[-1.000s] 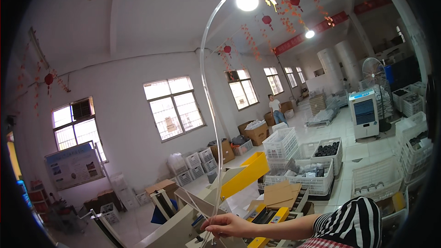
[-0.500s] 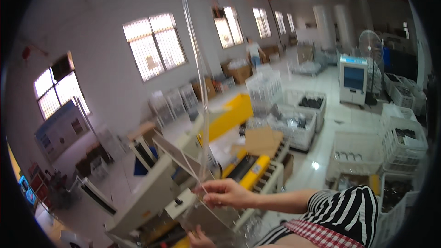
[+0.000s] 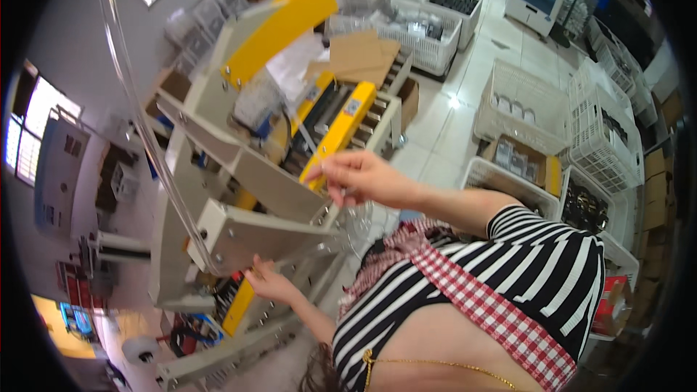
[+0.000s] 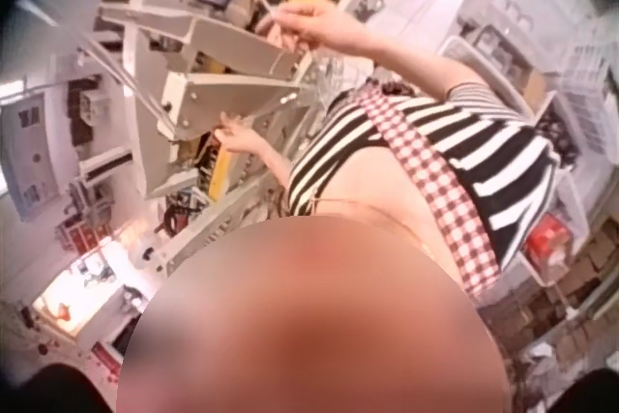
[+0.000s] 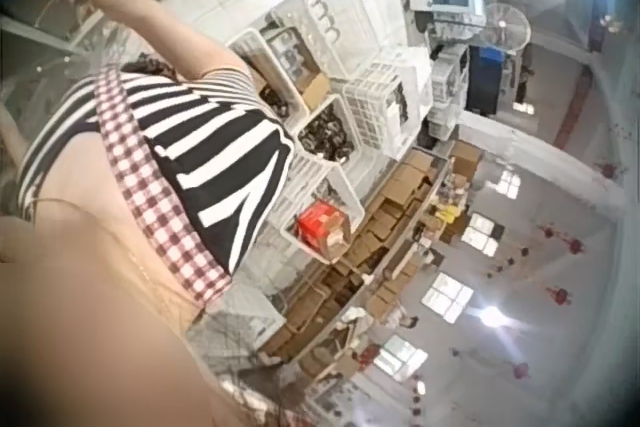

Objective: The person threads a long, clear plastic tube through the rollers and guides of a yellow and white industrial machine. They manipulate the tube with both hands, pulling it through various sections of the equipment. A coworker assists by holding the tube and adjusting parts of the machine. The person continues to guide the tube through the mechanism, ensuring it is properly aligned.

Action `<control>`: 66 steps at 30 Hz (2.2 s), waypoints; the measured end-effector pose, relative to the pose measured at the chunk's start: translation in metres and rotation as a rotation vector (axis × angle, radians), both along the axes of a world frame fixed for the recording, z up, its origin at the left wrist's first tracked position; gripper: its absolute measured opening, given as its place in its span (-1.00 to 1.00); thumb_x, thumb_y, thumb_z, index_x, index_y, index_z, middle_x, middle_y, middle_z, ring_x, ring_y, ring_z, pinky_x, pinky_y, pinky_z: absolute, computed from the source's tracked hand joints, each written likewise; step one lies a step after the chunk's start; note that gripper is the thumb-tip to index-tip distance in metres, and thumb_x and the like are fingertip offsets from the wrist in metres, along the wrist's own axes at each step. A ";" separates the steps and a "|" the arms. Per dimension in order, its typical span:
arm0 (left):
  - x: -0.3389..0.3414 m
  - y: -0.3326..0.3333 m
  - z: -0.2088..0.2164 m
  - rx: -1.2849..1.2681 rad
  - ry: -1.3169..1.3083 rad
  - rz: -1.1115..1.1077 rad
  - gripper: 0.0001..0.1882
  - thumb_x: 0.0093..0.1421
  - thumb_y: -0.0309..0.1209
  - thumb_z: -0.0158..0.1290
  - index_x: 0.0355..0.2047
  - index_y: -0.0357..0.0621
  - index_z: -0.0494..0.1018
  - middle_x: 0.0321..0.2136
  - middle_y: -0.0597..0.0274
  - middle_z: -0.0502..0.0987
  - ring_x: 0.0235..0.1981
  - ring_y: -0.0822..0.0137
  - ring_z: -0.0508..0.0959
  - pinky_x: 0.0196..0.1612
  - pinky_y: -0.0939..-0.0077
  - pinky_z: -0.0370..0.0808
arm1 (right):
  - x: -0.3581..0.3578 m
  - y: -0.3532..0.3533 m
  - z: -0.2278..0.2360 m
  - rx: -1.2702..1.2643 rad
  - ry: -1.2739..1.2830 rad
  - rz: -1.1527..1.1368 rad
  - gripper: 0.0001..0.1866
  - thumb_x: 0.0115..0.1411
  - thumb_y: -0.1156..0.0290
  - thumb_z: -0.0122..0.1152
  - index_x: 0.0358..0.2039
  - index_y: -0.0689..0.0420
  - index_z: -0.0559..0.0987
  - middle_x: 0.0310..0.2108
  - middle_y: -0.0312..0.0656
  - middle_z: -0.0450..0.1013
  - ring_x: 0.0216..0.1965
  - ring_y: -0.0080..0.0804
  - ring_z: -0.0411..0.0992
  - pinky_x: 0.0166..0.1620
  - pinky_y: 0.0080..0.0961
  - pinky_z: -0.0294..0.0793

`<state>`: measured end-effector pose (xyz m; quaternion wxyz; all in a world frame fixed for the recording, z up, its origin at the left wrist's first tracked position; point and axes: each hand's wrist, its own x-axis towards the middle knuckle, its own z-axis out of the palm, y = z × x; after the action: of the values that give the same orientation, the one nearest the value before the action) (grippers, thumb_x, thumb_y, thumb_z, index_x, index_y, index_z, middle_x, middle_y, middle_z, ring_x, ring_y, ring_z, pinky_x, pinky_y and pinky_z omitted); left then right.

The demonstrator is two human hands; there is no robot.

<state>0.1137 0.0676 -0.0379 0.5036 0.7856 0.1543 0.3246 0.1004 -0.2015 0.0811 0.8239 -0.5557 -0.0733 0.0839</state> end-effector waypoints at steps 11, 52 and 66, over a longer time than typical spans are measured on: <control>0.008 0.007 -0.016 -0.133 -0.057 -0.058 -0.71 0.18 -0.28 0.05 -0.43 -0.33 0.37 -0.57 0.20 0.48 -0.58 0.40 0.52 -0.51 0.56 0.37 | 0.016 0.010 -0.035 0.501 0.112 0.124 -0.69 0.33 0.18 -0.21 -0.15 0.14 0.37 -0.71 -0.36 0.21 -0.74 -0.69 0.02 -0.64 -0.76 0.05; 0.008 -0.003 -0.021 -0.088 -0.091 0.072 -0.61 0.25 -0.30 -0.07 -0.04 -0.29 0.12 -0.32 -0.02 0.46 -0.52 0.28 0.43 -0.54 0.49 0.43 | 0.014 0.036 -0.042 0.126 0.007 0.105 -0.75 0.32 0.18 -0.16 -0.23 0.12 0.30 -0.58 -0.28 0.42 -0.62 -0.69 0.29 -0.56 -0.76 0.27; 0.010 -0.008 -0.030 -0.178 -0.298 0.081 -0.71 0.18 -0.33 0.06 -0.29 -0.21 0.19 -0.58 0.18 0.27 -0.60 0.34 0.33 -0.54 0.49 0.40 | 0.020 0.029 -0.061 0.119 0.024 0.050 -0.76 0.32 0.20 -0.18 -0.24 0.12 0.30 -0.60 -0.28 0.43 -0.63 -0.71 0.31 -0.59 -0.78 0.26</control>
<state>0.1239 0.0591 -0.0674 0.5748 0.6744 0.1376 0.4426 0.1206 -0.1722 0.0200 0.8539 -0.5027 -0.0823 0.1064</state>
